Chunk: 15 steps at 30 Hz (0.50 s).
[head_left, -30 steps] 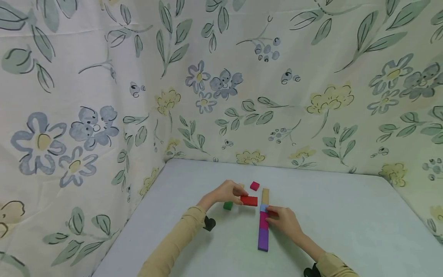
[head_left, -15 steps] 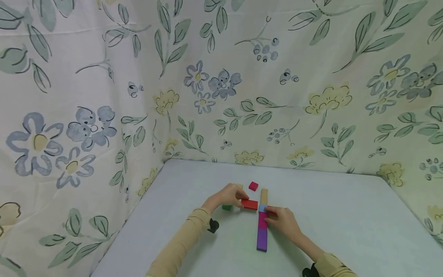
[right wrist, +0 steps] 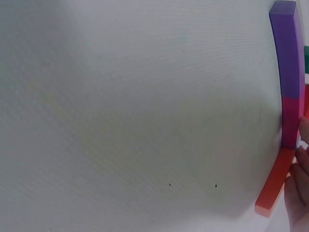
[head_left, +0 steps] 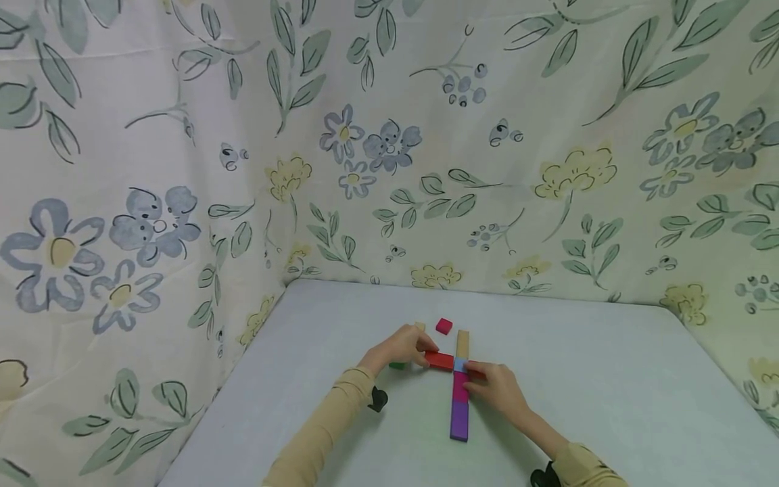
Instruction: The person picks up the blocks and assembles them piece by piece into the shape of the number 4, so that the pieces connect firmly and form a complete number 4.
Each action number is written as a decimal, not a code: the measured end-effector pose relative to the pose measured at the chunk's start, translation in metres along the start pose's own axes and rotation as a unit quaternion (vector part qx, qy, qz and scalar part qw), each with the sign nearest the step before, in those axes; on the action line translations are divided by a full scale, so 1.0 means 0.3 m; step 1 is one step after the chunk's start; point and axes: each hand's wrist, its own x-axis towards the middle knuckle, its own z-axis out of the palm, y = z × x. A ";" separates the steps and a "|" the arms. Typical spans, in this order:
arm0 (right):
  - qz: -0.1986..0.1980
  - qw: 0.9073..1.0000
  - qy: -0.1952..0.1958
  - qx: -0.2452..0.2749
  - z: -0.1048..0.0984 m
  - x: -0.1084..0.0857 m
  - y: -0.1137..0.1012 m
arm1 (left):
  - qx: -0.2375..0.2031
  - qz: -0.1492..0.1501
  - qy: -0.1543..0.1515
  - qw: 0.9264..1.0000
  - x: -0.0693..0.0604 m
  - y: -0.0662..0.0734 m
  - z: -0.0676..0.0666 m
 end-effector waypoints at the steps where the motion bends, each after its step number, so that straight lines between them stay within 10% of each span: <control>1: 0.001 1.000 0.000 0.000 0.001 0.000 0.001 | 0.001 0.000 0.000 1.000 0.001 0.001 0.002; 15: -0.007 1.000 0.005 0.003 0.002 -0.004 0.002 | 0.003 -0.006 -0.003 1.000 -0.001 0.005 0.010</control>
